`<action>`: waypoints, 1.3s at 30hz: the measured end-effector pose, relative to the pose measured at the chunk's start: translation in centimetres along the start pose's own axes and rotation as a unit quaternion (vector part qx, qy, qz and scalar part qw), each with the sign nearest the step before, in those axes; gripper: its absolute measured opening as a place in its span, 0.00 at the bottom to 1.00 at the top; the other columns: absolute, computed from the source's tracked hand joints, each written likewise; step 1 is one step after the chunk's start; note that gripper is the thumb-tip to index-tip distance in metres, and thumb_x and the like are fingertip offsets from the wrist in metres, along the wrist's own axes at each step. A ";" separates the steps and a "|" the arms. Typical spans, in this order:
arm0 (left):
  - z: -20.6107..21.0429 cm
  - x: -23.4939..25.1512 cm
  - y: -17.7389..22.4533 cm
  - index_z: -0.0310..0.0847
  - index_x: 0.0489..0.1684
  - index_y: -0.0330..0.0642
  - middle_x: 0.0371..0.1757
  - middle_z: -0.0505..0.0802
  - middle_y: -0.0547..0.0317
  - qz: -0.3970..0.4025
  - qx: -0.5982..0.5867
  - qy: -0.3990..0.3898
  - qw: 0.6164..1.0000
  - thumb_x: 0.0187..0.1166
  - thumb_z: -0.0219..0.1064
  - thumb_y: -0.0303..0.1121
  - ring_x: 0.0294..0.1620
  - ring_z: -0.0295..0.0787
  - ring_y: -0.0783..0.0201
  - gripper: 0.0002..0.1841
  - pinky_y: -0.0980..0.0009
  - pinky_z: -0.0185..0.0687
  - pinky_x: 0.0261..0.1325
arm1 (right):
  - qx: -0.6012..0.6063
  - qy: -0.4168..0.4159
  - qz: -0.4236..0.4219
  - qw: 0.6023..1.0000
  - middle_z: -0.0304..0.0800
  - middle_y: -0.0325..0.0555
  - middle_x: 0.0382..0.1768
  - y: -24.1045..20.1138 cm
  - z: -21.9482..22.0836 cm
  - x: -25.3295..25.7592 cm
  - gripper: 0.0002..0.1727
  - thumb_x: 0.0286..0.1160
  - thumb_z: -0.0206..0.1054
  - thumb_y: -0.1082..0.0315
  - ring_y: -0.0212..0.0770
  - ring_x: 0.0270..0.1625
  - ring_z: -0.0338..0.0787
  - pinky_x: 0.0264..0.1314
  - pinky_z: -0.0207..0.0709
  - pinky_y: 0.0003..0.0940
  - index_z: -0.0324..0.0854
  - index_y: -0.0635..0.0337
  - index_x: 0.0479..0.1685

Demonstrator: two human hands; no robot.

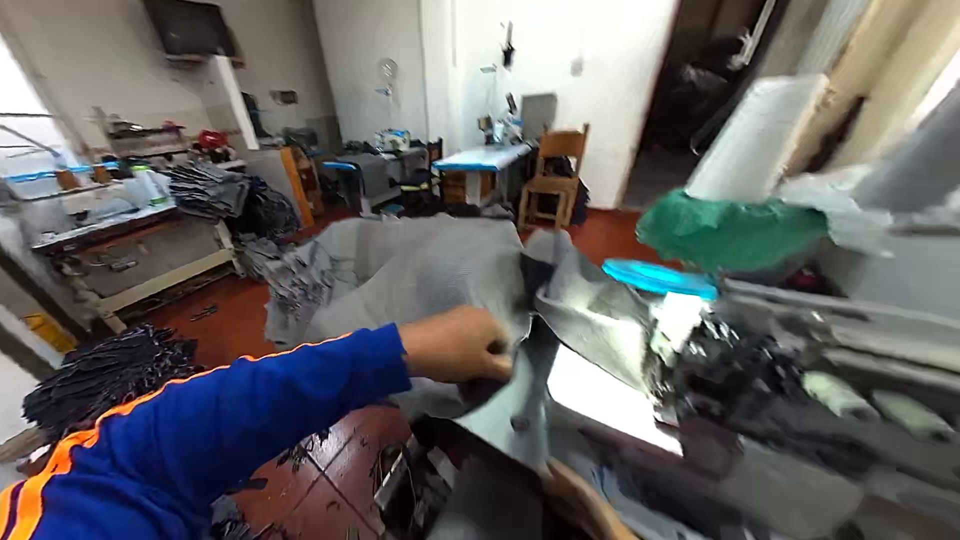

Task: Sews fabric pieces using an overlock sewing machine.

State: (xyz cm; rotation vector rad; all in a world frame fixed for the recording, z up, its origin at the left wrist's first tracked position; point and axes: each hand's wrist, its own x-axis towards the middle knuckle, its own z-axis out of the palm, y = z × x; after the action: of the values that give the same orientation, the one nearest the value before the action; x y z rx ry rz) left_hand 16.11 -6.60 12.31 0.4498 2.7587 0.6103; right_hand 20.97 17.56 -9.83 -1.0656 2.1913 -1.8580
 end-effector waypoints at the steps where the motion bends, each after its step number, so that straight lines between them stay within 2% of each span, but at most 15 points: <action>1: 2.0 1.4 1.3 0.81 0.32 0.29 0.25 0.82 0.52 0.048 -0.057 0.001 0.997 0.87 0.59 0.30 0.27 0.79 0.64 0.14 0.64 0.77 0.36 | 0.074 -0.004 0.020 0.997 0.75 0.66 0.78 -0.4 1.7 1.3 0.59 0.60 0.80 0.47 0.45 0.78 0.81 0.80 0.75 0.40 0.55 0.84 0.84; 2: 4.4 3.1 2.1 0.81 0.30 0.29 0.23 0.82 0.54 0.093 -0.111 0.032 0.989 0.87 0.58 0.29 0.25 0.79 0.65 0.14 0.65 0.77 0.34 | 0.149 0.031 0.049 0.987 0.81 0.55 0.74 -0.8 3.6 2.4 0.58 0.53 0.84 0.50 0.34 0.73 0.83 0.76 0.78 0.31 0.59 0.81 0.81; 3: 6.7 5.1 2.7 0.81 0.30 0.30 0.22 0.82 0.54 0.126 -0.158 0.077 0.976 0.87 0.58 0.28 0.24 0.80 0.65 0.14 0.65 0.78 0.32 | 0.212 0.092 0.090 0.969 0.90 0.44 0.60 -1.4 5.6 3.6 0.45 0.50 0.85 0.60 0.26 0.61 0.89 0.65 0.83 0.25 0.71 0.77 0.70; 4: 9.0 7.0 2.9 0.83 0.32 0.31 0.23 0.85 0.54 0.153 -0.190 0.128 0.961 0.87 0.58 0.28 0.25 0.82 0.65 0.13 0.65 0.80 0.33 | 0.252 0.143 0.129 0.948 0.92 0.41 0.50 -2.0 7.1 4.8 0.31 0.59 0.80 0.67 0.23 0.53 0.90 0.58 0.84 0.23 0.74 0.76 0.61; 7: 13.7 10.8 0.6 0.91 0.47 0.30 0.53 0.95 0.49 0.303 -0.129 0.192 0.924 0.85 0.60 0.23 0.60 0.91 0.59 0.11 0.61 0.83 0.70 | 0.248 0.288 0.221 0.898 0.87 0.52 0.49 -2.8 9.7 6.6 0.17 0.80 0.63 0.76 0.29 0.52 0.87 0.58 0.82 0.26 0.74 0.79 0.62; 9: 14.4 10.9 -2.3 0.90 0.62 0.36 0.70 0.91 0.49 0.383 -0.006 0.186 0.905 0.86 0.58 0.27 0.78 0.81 0.54 0.16 0.58 0.68 0.85 | 0.199 0.277 0.206 0.917 0.89 0.54 0.53 -2.2 9.1 5.1 0.18 0.80 0.63 0.74 0.28 0.58 0.87 0.66 0.79 0.25 0.75 0.80 0.63; 12: 15.0 8.3 -5.9 0.81 0.78 0.48 0.80 0.84 0.56 0.317 0.093 0.222 0.917 0.90 0.51 0.43 0.86 0.72 0.56 0.23 0.56 0.62 0.89 | 0.165 0.210 0.232 0.936 0.91 0.40 0.34 -1.2 7.0 0.7 0.10 0.78 0.65 0.71 0.22 0.41 0.89 0.52 0.84 0.25 0.84 0.72 0.45; 14: 16.1 7.0 -6.5 0.81 0.79 0.58 0.78 0.85 0.55 0.252 0.111 0.278 0.920 0.88 0.50 0.57 0.82 0.78 0.54 0.28 0.50 0.72 0.82 | 0.106 0.181 0.240 0.948 0.89 0.39 0.27 -0.2 4.5 -2.5 0.09 0.78 0.63 0.72 0.24 0.33 0.88 0.44 0.84 0.28 0.87 0.68 0.37; 17: 16.0 7.4 -4.7 0.89 0.69 0.58 0.63 0.92 0.49 0.214 0.131 0.337 0.908 0.82 0.51 0.67 0.66 0.86 0.44 0.32 0.41 0.79 0.66 | -0.124 0.189 0.166 0.960 0.95 0.43 0.39 -1.2 -3.9 -5.7 0.13 0.81 0.65 0.67 0.33 0.39 0.95 0.45 0.91 0.35 0.88 0.65 0.53; 19: 15.1 8.6 -2.6 0.93 0.51 0.45 0.50 0.93 0.43 0.211 0.131 0.339 0.907 0.79 0.60 0.63 0.55 0.89 0.38 0.30 0.38 0.81 0.55 | -0.340 0.258 0.161 0.890 0.95 0.45 0.37 -3.5 -11.6 -7.5 0.15 0.81 0.63 0.62 0.40 0.37 0.94 0.41 0.89 0.43 0.89 0.62 0.53; 22: 14.7 11.7 -1.0 0.83 0.28 0.36 0.30 0.85 0.44 0.224 0.120 0.341 0.905 0.77 0.61 0.58 0.37 0.86 0.38 0.29 0.42 0.78 0.38 | -0.486 0.332 0.214 0.780 0.93 0.61 0.42 -7.6 -23.0 -7.5 0.15 0.85 0.61 0.65 0.60 0.43 0.93 0.49 0.83 0.68 0.88 0.67 0.54; 27: 15.0 12.8 -2.0 0.82 0.28 0.41 0.24 0.81 0.56 0.275 0.092 0.344 0.893 0.77 0.53 0.66 0.30 0.83 0.51 0.33 0.51 0.76 0.36 | -0.491 0.255 0.385 0.738 0.87 0.76 0.59 -4.3 -34.8 -2.3 0.18 0.89 0.55 0.68 0.76 0.67 0.83 0.70 0.67 0.76 0.85 0.71 0.63; 31: 15.3 12.7 -2.4 0.88 0.41 0.43 0.31 0.86 0.55 0.263 0.105 0.361 0.889 0.77 0.52 0.67 0.36 0.85 0.50 0.34 0.51 0.78 0.40 | -0.494 0.198 0.471 0.703 0.85 0.77 0.60 2.1 -38.3 0.8 0.18 0.82 0.69 0.62 0.76 0.69 0.82 0.70 0.68 0.76 0.86 0.69 0.60; 35: 15.2 12.6 -2.2 0.90 0.45 0.45 0.49 0.93 0.51 0.258 0.107 0.346 0.896 0.79 0.53 0.66 0.57 0.88 0.45 0.33 0.42 0.77 0.62 | -0.490 0.214 0.462 0.708 0.86 0.80 0.55 2.0 -38.3 1.2 0.17 0.77 0.72 0.66 0.79 0.64 0.83 0.65 0.68 0.80 0.86 0.74 0.53; 39: 13.8 12.8 -2.3 0.89 0.40 0.43 0.36 0.91 0.55 0.301 0.065 0.266 0.913 0.79 0.66 0.53 0.45 0.88 0.51 0.21 0.49 0.81 0.53 | -0.435 0.356 0.330 0.759 0.81 0.87 0.54 -2.1 -35.7 -2.4 0.23 0.82 0.64 0.69 0.86 0.58 0.80 0.57 0.66 0.86 0.72 0.79 0.67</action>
State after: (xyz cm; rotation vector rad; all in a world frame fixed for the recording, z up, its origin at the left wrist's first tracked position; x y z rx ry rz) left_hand 8.53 0.96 -3.32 1.3834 3.1709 0.7744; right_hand 6.70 48.80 0.56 0.6077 3.3168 -0.9241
